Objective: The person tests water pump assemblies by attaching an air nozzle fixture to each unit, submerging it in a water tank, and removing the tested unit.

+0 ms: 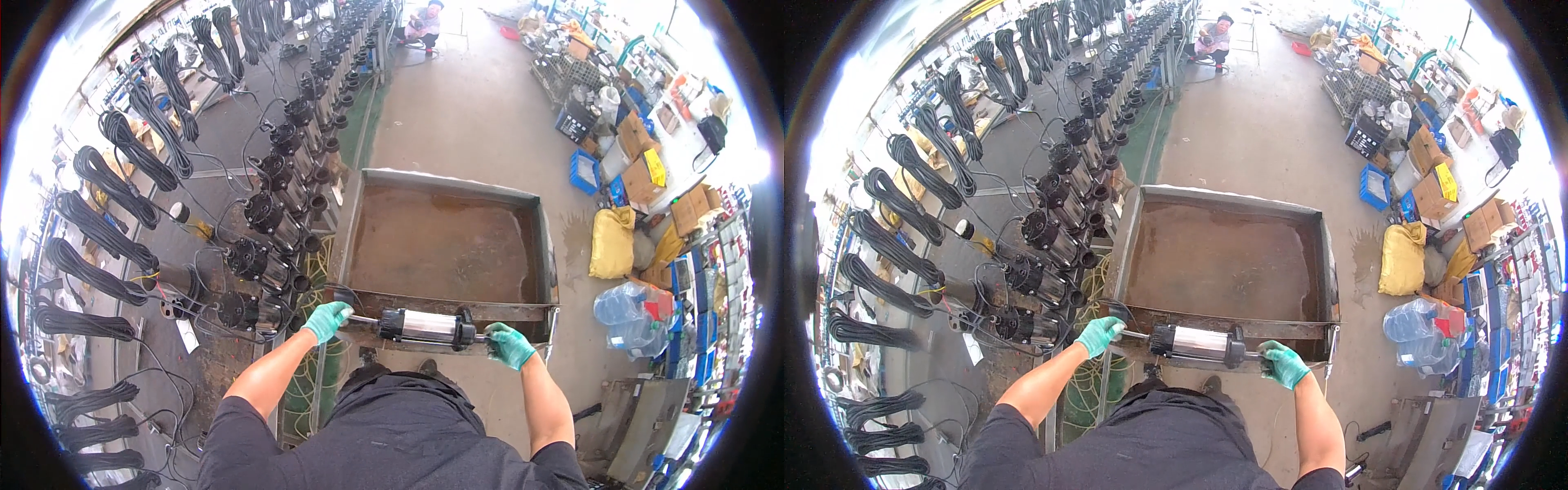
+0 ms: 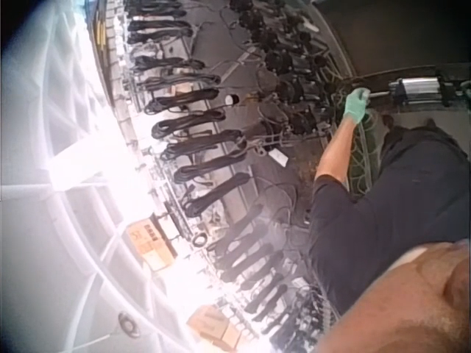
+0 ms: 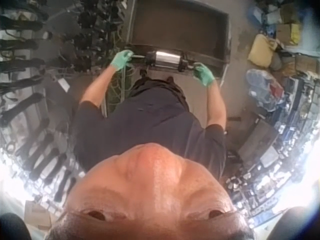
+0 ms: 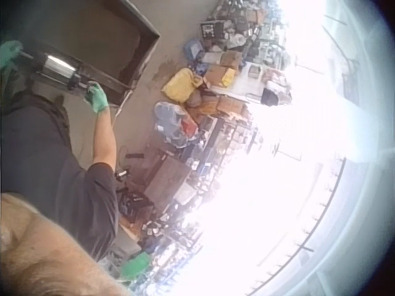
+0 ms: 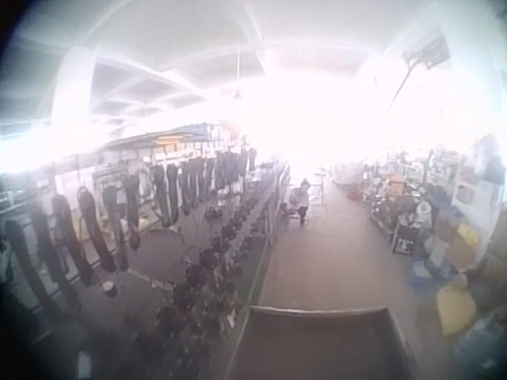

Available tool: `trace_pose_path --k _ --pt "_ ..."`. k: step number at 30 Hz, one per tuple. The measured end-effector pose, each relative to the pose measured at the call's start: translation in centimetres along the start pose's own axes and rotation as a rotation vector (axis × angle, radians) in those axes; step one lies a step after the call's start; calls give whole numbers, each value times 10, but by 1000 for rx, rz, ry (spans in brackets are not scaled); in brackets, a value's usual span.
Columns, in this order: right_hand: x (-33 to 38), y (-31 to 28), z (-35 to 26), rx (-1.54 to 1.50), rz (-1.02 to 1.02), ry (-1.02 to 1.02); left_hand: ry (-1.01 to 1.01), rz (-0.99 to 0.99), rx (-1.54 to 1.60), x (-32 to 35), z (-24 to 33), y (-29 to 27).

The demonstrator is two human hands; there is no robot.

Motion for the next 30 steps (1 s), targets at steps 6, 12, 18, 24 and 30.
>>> trace_pose_path --k 6,12,18,24,30 --pt "-7 -11 3 251 87 229 -417 -117 678 1 -24 22" --pt "-14 -18 5 198 111 269 -171 -142 888 22 -23 17" --pt "-17 -8 -3 85 -63 324 -119 -71 764 20 -12 15" --pt "-21 -13 -10 217 -134 428 -175 56 408 25 -13 9" --pt "-27 -44 -1 340 -37 624 -239 122 611 13 -24 21"
Point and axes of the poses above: each hand's wrist, its own x-axis away from the middle knuckle, its own y-axis out of the palm, z = x × y, the point moved 9 cm from there along -x, towards the middle knuckle, and after that the axes turned 11 degrees about -y, right-handed, at the moved point
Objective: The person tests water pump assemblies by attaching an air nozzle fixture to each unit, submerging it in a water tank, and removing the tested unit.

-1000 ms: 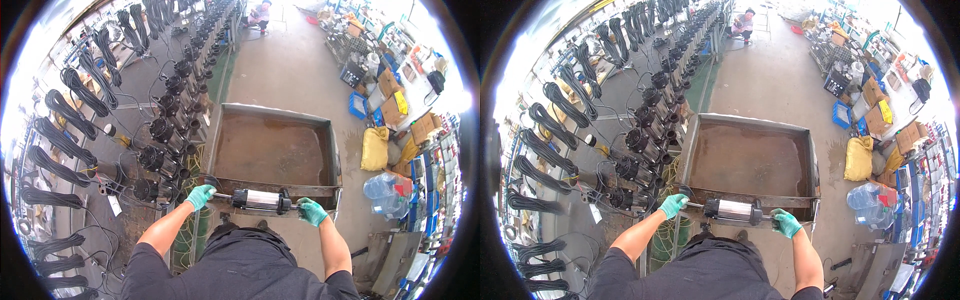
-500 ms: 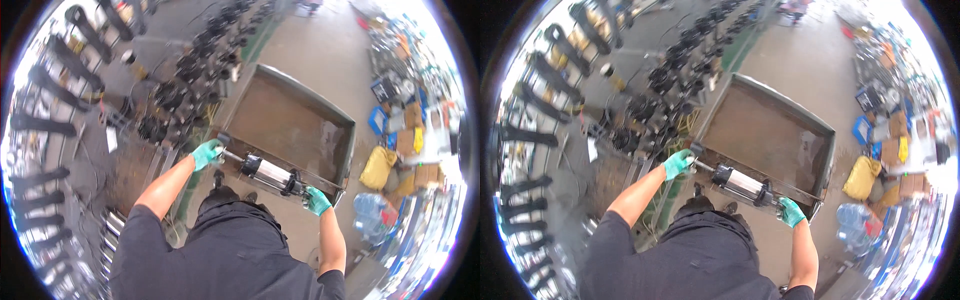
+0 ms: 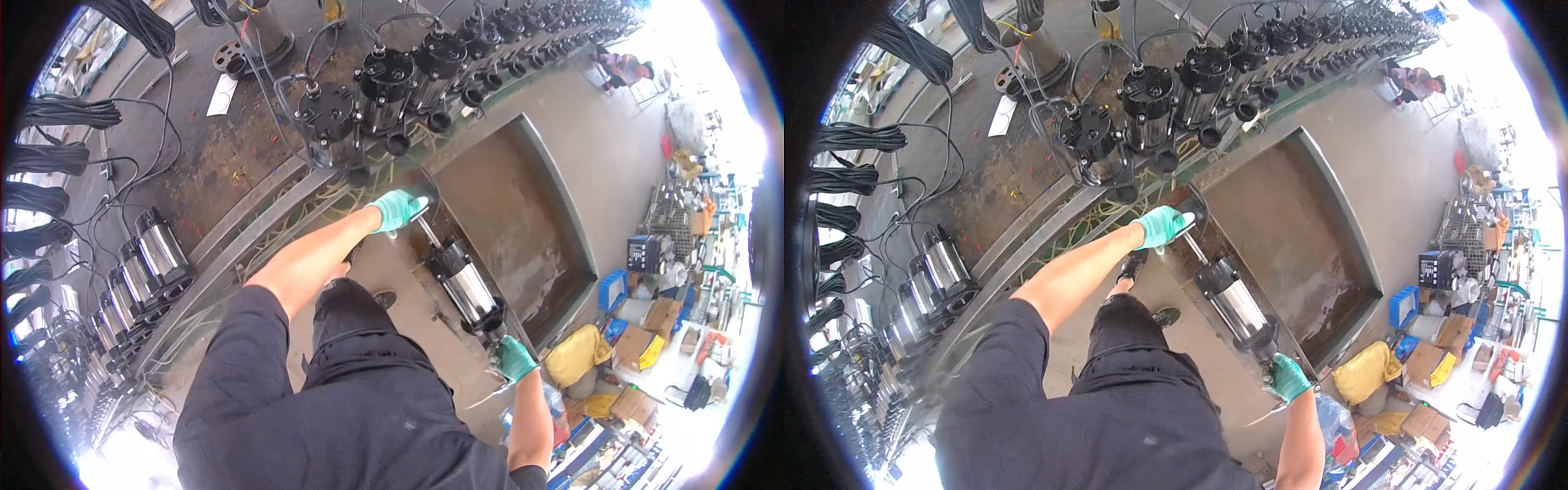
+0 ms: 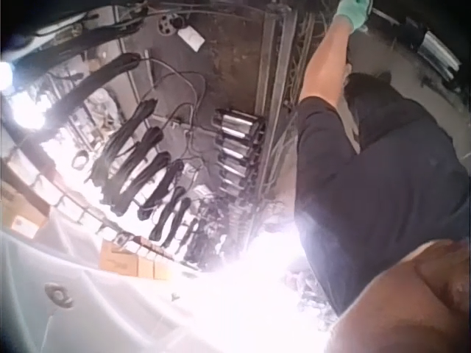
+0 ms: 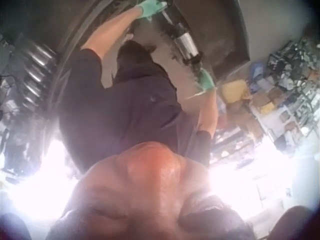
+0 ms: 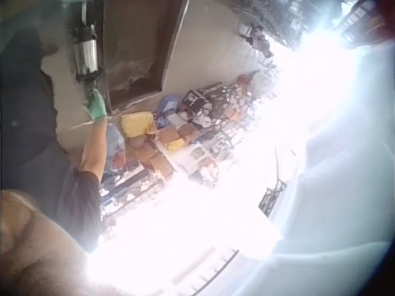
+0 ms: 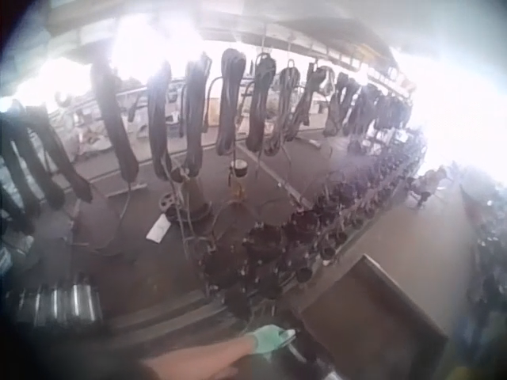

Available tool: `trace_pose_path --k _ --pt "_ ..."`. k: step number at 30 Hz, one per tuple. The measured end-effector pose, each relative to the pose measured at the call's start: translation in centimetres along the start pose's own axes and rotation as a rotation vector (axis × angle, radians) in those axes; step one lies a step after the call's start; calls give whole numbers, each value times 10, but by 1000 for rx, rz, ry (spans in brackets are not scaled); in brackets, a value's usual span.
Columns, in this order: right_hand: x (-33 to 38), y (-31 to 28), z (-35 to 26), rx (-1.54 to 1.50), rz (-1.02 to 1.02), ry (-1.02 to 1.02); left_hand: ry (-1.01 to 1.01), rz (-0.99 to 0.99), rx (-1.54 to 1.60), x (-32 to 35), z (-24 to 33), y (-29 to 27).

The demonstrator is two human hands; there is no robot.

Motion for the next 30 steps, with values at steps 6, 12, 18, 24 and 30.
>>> trace_pose_path --k 6,12,18,24,30 --pt "0 -5 -6 14 78 -15 218 -255 29 15 9 2" --pt "-1 -16 5 -30 76 36 22 -209 121 -2 -5 6" --pt "-7 -23 16 -73 74 37 242 -27 -231 3 19 -4" --pt "7 0 7 73 170 -18 115 -274 -81 6 8 -2" --pt "16 20 2 15 228 -63 -300 -411 280 -9 -20 15"
Point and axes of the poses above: each hand's wrist, its own x-axis away from the middle knuckle, its own y-axis out of the palm, z = x × y, the point moved 9 cm from there along -x, towards the middle knuckle, and after that the axes turned 11 degrees about -y, right-handed, at the moved point
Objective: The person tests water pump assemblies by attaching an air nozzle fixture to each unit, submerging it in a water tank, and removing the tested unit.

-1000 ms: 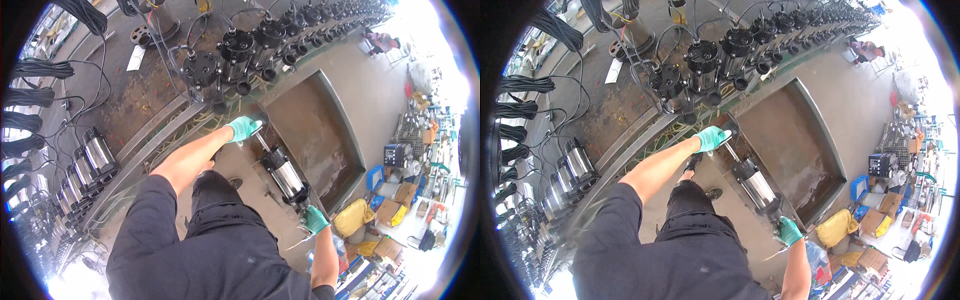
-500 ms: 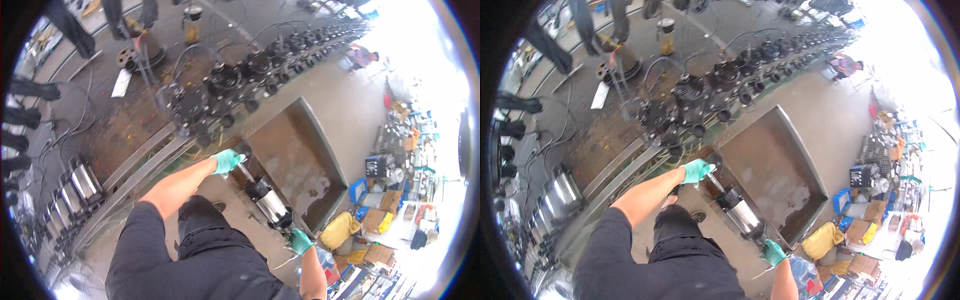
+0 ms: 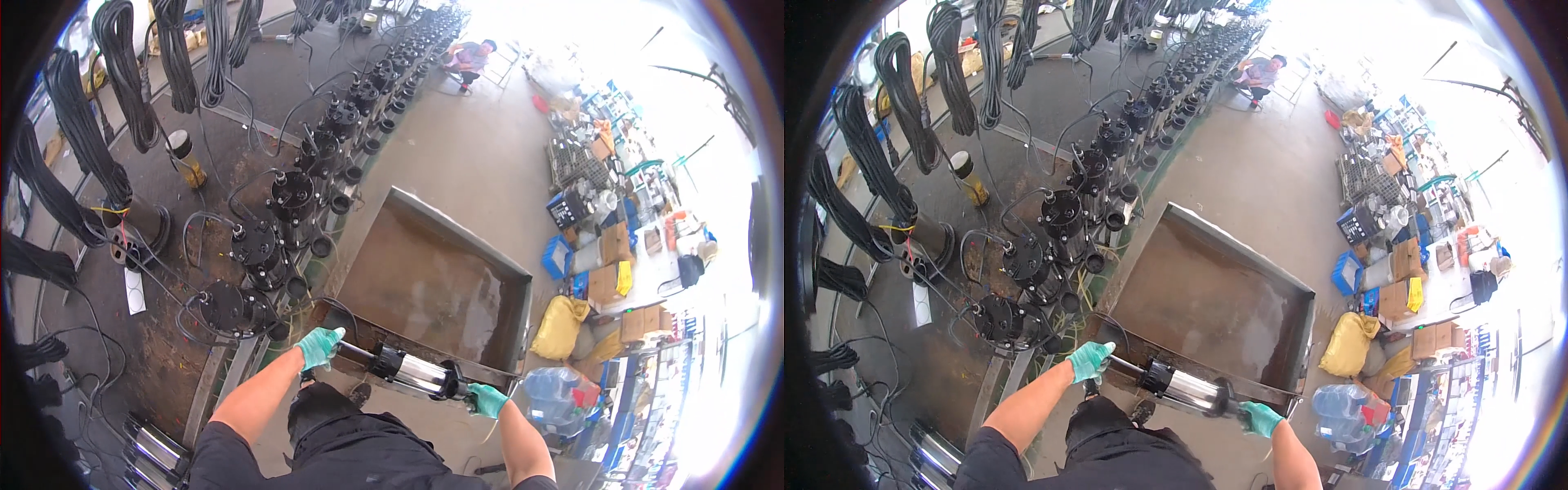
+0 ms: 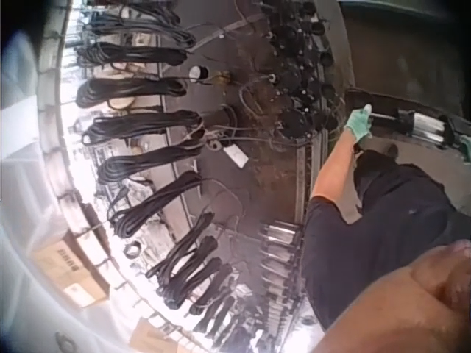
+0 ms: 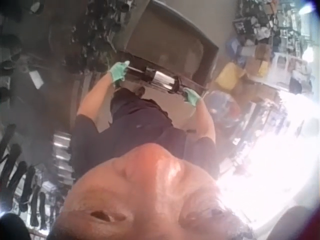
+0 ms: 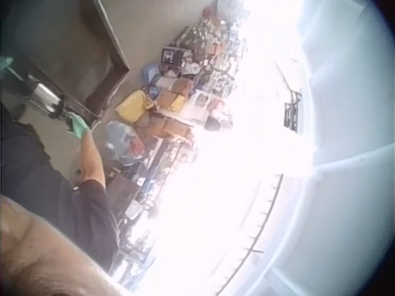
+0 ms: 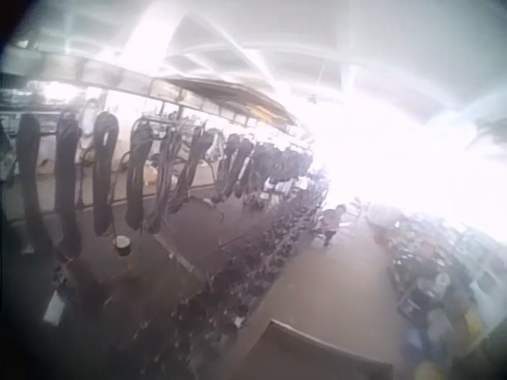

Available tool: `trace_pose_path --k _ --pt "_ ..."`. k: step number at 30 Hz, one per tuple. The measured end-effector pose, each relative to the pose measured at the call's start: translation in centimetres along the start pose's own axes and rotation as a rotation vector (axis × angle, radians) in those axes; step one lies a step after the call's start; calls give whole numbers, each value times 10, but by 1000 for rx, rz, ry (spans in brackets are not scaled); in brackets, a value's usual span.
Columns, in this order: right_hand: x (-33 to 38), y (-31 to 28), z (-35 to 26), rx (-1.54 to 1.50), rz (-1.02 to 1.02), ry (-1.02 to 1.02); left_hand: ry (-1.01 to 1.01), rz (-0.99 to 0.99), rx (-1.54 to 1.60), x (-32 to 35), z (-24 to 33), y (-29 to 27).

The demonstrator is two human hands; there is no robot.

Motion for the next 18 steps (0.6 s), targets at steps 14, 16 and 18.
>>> trace_pose_path --k 14,16,18 --pt "1 1 2 -20 29 -34 290 -29 -211 -8 3 -7" --pt "0 1 2 -31 26 -38 291 -9 -229 -6 3 -7" --pt "-1 2 5 -48 14 -13 303 -3 -226 -5 4 -7"
Point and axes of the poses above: each hand's wrist, its own x-axis away from the middle knuckle, its own y-axis out of the palm, z = x × y, the point moved 9 cm from there along -x, towards the middle knuckle, and after that the axes turned 11 degrees about -y, right-handed, at the moved point
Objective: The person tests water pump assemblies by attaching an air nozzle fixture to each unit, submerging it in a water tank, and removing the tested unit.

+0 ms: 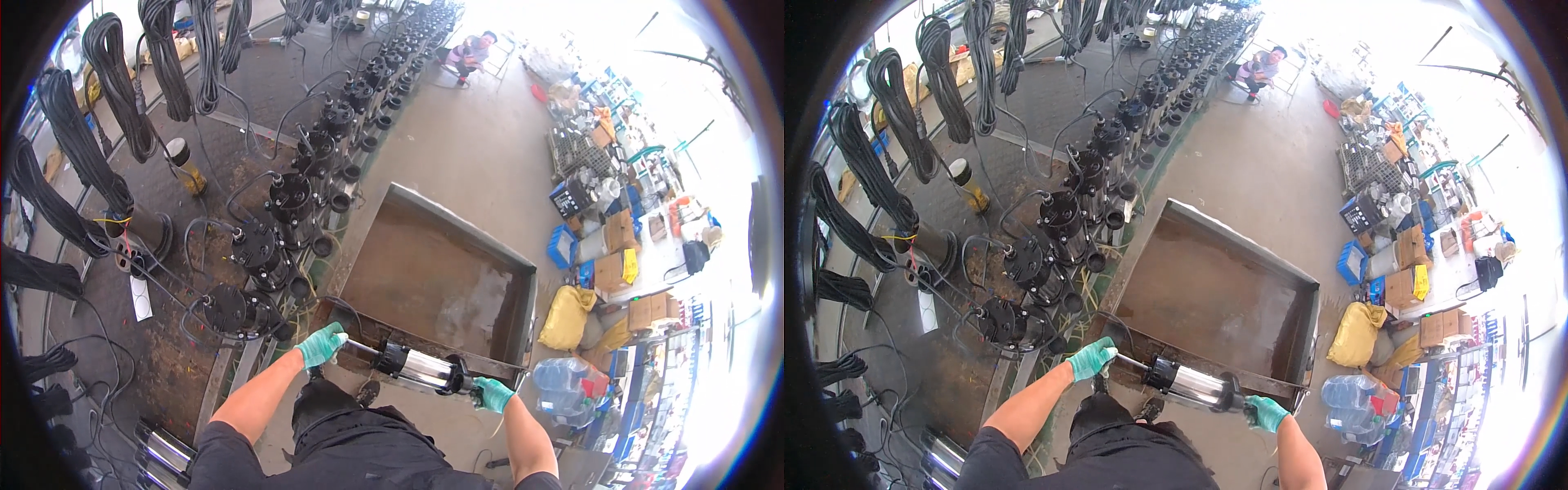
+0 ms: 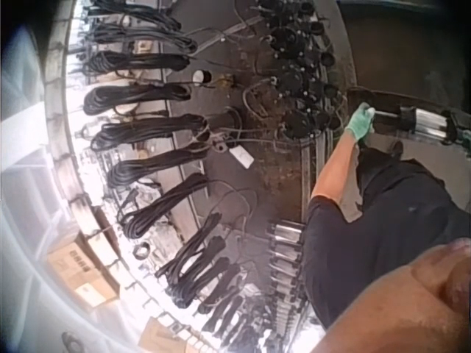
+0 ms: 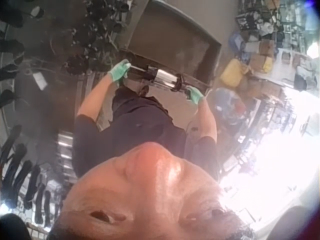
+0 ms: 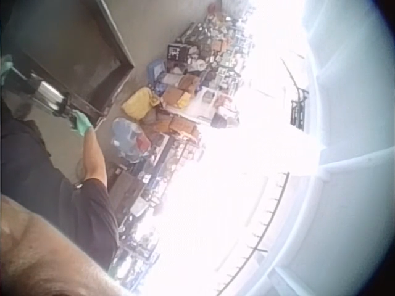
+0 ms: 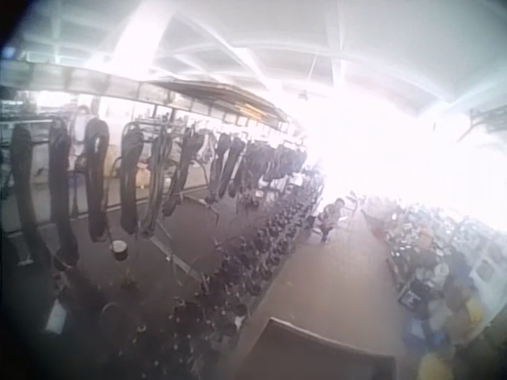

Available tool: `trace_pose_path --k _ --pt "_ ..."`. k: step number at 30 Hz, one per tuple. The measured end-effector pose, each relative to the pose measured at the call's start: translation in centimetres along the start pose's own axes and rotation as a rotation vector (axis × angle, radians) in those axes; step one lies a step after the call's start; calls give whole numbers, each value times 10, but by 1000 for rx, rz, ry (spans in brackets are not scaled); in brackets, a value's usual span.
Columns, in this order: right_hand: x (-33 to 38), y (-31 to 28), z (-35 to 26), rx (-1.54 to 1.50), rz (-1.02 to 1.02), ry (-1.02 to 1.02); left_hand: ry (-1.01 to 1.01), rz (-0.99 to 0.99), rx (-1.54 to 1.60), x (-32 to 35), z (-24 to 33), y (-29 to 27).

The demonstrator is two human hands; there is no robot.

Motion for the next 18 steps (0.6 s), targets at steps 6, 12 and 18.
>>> trace_pose_path --k 6,12,18 --pt "3 4 -3 0 1 -1 54 -22 36 0 4 1" --pt "10 4 -9 53 59 -26 -167 100 325 9 5 -25" --pt "-4 -8 -3 -28 -3 -5 27 147 441 55 -5 -22"
Point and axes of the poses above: each hand's wrist, its own x-axis away from the middle knuckle, its own y-axis out of the palm, z = x × y, the point moved 9 cm from there along -x, towards the middle knuckle, and after that the axes turned 11 degrees about -y, right-handed, at the moved point
